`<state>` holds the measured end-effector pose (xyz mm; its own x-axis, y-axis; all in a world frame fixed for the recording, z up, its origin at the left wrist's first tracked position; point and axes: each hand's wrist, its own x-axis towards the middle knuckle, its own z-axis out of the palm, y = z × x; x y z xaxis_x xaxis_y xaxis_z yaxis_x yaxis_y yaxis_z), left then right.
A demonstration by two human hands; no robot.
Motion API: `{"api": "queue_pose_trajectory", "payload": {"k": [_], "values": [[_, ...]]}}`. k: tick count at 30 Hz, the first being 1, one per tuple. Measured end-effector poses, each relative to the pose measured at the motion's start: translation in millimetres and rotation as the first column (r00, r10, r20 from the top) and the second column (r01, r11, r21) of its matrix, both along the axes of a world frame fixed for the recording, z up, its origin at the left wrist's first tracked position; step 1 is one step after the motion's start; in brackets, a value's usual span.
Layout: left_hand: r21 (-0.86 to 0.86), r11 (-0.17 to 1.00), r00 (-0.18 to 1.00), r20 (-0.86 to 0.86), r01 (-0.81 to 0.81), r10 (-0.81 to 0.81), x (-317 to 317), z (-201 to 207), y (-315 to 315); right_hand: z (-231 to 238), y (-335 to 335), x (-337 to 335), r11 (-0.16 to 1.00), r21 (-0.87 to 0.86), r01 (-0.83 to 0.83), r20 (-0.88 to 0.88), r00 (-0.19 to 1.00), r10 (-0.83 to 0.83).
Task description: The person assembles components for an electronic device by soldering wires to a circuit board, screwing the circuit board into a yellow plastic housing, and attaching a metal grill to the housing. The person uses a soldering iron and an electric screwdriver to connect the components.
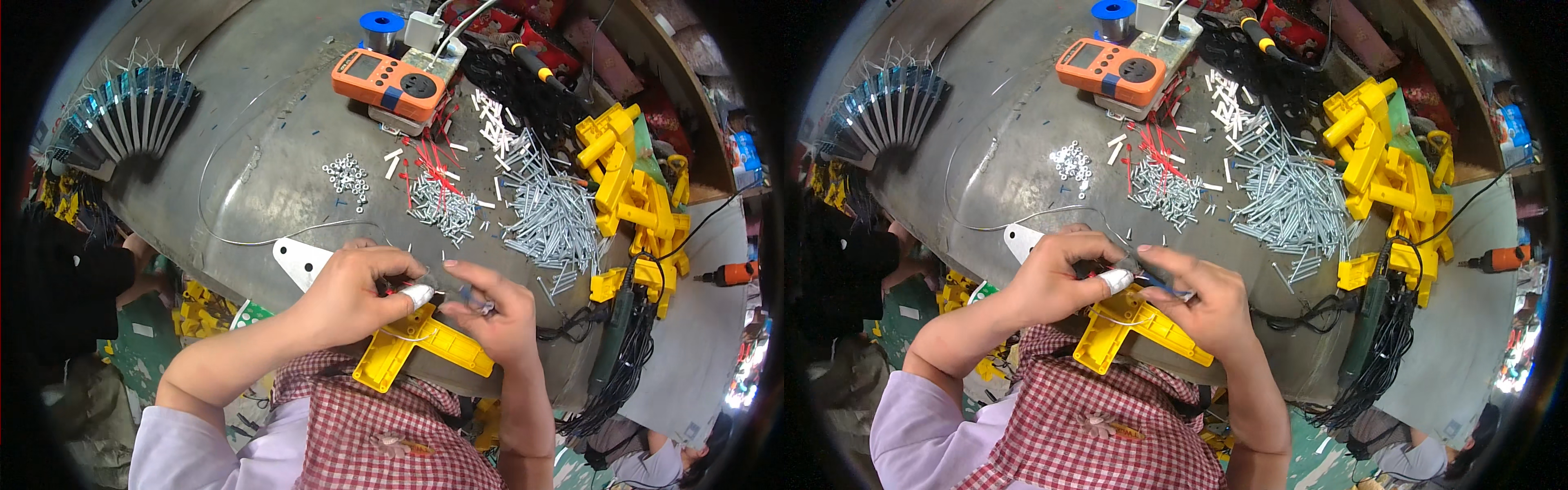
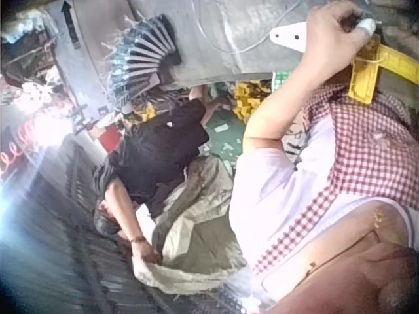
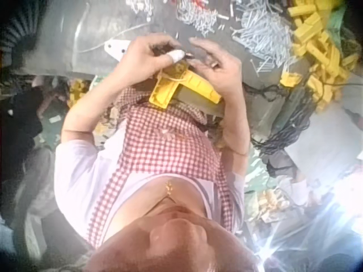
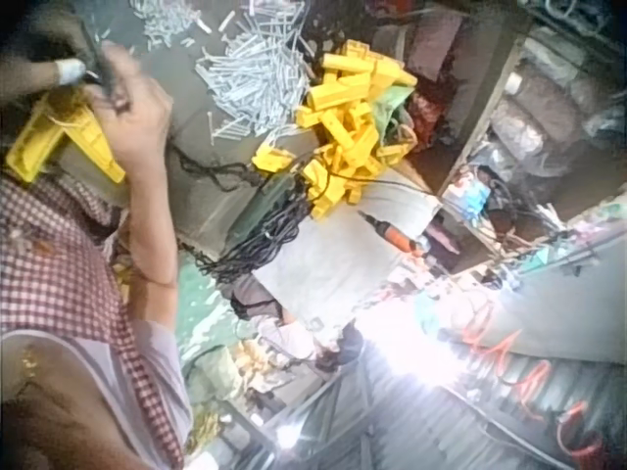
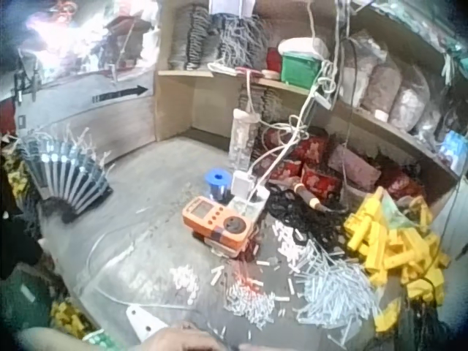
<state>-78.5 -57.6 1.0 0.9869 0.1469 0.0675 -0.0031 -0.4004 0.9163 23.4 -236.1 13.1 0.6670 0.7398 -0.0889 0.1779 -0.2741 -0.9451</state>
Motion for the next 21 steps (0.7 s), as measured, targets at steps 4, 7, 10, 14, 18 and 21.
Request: {"api": "queue_pose_trajectory", "payload": {"k": [4,7,10,14,18,21], "values": [[-0.313,0.949,0.965,-0.236,0.035,-0.113,6,5,3,-8,-3,10,0.977,0.011,-0.211,0.728,0.672,0.137],[-0.171,0.984,0.983,-0.163,0.057,-0.085,5,3,2,-11,-1,8,0.979,0.000,-0.203,0.781,0.612,0.127],[0.404,0.915,0.973,0.215,-0.013,-0.081,2,4,-5,-13,4,-1,0.995,0.018,-0.102,0.564,0.823,0.074],[0.373,0.922,0.978,0.206,-0.103,0.027,8,-1,2,-14,0,4,0.999,-0.007,0.052,0.087,0.995,-0.051],[-0.044,0.992,0.992,0.028,-0.118,0.119,4,-4,2,-12,-1,6,0.997,-0.029,0.070,0.116,0.991,-0.066],[-0.161,0.974,0.987,-0.021,-0.160,0.159,4,-8,2,-11,-1,6,0.999,-0.011,0.046,0.056,0.997,-0.046]]}}
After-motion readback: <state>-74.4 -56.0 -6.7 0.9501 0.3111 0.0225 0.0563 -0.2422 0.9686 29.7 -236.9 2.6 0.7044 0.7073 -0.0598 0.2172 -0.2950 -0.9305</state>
